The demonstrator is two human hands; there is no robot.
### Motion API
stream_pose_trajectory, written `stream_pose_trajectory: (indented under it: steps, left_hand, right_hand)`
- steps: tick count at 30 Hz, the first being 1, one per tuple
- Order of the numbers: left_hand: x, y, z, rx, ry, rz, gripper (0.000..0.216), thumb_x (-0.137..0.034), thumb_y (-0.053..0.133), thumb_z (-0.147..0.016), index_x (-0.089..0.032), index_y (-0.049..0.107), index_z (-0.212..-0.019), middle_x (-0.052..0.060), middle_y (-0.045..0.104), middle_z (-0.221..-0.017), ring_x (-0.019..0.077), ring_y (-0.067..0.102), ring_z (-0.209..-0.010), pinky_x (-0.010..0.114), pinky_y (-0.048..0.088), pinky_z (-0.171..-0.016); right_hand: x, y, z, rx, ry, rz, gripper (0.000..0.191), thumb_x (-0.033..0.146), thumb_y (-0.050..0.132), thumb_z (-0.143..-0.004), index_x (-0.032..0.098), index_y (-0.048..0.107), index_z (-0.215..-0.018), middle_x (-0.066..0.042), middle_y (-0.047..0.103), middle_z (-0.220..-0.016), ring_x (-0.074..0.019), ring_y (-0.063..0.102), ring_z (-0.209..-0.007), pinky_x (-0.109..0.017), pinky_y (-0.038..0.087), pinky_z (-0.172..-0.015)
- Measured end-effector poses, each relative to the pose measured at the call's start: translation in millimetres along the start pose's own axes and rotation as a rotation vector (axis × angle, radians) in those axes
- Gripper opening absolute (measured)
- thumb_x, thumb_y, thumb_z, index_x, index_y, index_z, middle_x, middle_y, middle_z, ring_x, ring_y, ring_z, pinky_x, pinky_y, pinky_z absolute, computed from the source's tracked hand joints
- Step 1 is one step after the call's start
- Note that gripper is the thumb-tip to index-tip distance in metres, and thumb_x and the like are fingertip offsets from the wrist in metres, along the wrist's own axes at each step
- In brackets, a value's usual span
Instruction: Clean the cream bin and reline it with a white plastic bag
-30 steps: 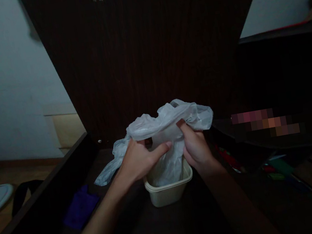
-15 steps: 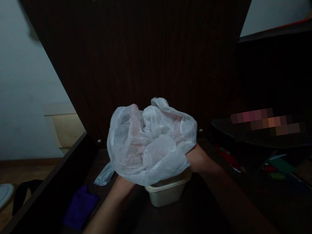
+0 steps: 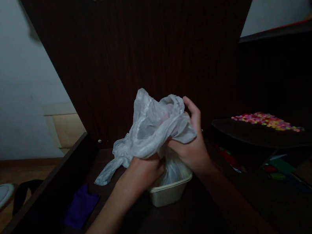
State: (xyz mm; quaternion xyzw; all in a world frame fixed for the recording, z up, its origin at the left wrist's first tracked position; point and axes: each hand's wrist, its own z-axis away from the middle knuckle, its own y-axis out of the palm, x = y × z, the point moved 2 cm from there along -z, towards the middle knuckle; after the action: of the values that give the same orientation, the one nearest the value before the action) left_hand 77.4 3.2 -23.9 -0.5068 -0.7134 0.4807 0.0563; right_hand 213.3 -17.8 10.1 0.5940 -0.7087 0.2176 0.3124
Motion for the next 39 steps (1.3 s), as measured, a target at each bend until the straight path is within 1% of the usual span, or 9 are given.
stream_pose_trajectory:
  steps: [4,10,14,19,23,27,32,35,39]
  left_hand:
    - [-8.0,-8.6,-2.7,0.047,0.046,-0.033,0.031,-0.010,0.050,-0.081,-0.017,0.070,-0.103,0.012,0.075,-0.105,0.0295,0.067,-0.113,0.042,0.050,-0.108]
    - [-1.4,-18.1,-7.2,0.118,0.061,0.061,0.039,-0.016,0.055,-0.078,-0.019,0.066,-0.116,0.011,0.072,-0.116,0.0305,0.066,-0.117,0.046,0.048,-0.109]
    - [0.5,-19.8,-13.2,0.023,0.008,0.105,0.044,-0.025,0.063,-0.079,-0.016,0.062,-0.122,0.013,0.069,-0.125,0.0337,0.062,-0.122,0.051,0.044,-0.112]
    - [1.7,-15.0,-12.7,-0.098,-0.068,0.215,0.054,-0.043,0.075,-0.077,-0.019,0.062,-0.124,0.011,0.070,-0.124,0.0325,0.060,-0.124,0.050,0.041,-0.116]
    - [1.8,-17.1,-11.7,-0.165,-0.115,0.339,0.042,-0.036,0.068,-0.080,-0.019,0.065,-0.118,0.010,0.072,-0.124,0.0298,0.061,-0.124,0.048,0.041,-0.117]
    - [1.0,-23.5,-14.4,-0.189,-0.111,0.376,0.038,-0.024,0.061,-0.079,-0.019,0.067,-0.116,0.008,0.075,-0.118,0.0269,0.065,-0.116,0.046,0.045,-0.113]
    - [4.3,-22.8,-17.0,-0.153,-0.128,0.292,0.035,-0.024,0.057,-0.082,-0.021,0.069,-0.114,0.006,0.077,-0.102,0.0267,0.068,-0.107,0.045,0.052,-0.104]
    - [-0.2,-20.8,-16.7,-0.055,-0.022,0.223,0.030,-0.022,0.054,-0.084,-0.022,0.070,-0.109,0.006,0.076,-0.105,0.0264,0.065,-0.115,0.043,0.051,-0.105]
    - [-14.0,-23.3,-12.8,0.038,0.047,0.204,0.022,-0.027,0.054,-0.087,-0.025,0.072,-0.100,0.005,0.074,-0.114,0.0273,0.060,-0.125,0.042,0.049,-0.109]
  right_hand:
    - [-5.6,-11.4,-6.0,-0.117,0.045,-0.078,0.087,0.044,0.076,-0.080,0.030,0.025,-0.150,-0.014,0.049,-0.149,-0.0297,0.055,-0.133,-0.051,0.043,-0.112]
    - [-12.4,-31.4,-16.7,-0.180,0.057,-0.093,0.072,0.039,0.069,-0.085,0.034,0.030,-0.146,-0.011,0.047,-0.153,-0.0280,0.056,-0.131,-0.051,0.049,-0.105]
    - [-16.4,-39.5,-21.4,-0.176,0.086,-0.103,0.061,0.035,0.074,-0.079,0.031,0.044,-0.133,-0.012,0.053,-0.147,-0.0281,0.060,-0.127,-0.053,0.048,-0.107]
    - [-14.9,-31.4,-18.3,-0.008,0.161,-0.114,0.053,0.035,0.075,-0.078,0.029,0.052,-0.125,-0.011,0.061,-0.141,-0.0284,0.063,-0.123,-0.050,0.053,-0.102]
    - [-10.3,-23.2,-15.2,0.099,0.176,-0.155,0.049,0.031,0.079,-0.075,0.027,0.056,-0.118,-0.011,0.064,-0.137,-0.0286,0.060,-0.128,-0.050,0.050,-0.107]
    - [-8.3,-29.6,-17.0,0.025,0.110,-0.075,0.041,0.027,0.078,-0.076,0.026,0.060,-0.113,-0.010,0.066,-0.133,-0.0272,0.065,-0.120,-0.048,0.054,-0.102]
    - [-5.1,-42.7,-18.3,-0.081,0.025,0.093,0.038,0.027,0.078,-0.077,0.026,0.063,-0.112,-0.009,0.066,-0.130,-0.0250,0.071,-0.104,-0.046,0.058,-0.093]
    - [8.3,-42.9,-14.4,0.019,-0.067,0.184,0.053,0.030,0.080,-0.076,0.029,0.062,-0.126,-0.008,0.060,-0.141,-0.0289,0.062,-0.122,-0.048,0.055,-0.100]
    - [28.1,-32.7,-4.9,0.460,-0.154,0.348,0.092,0.038,0.094,-0.057,0.036,0.057,-0.141,-0.003,0.046,-0.157,-0.0380,0.038,-0.145,-0.059,0.037,-0.116]
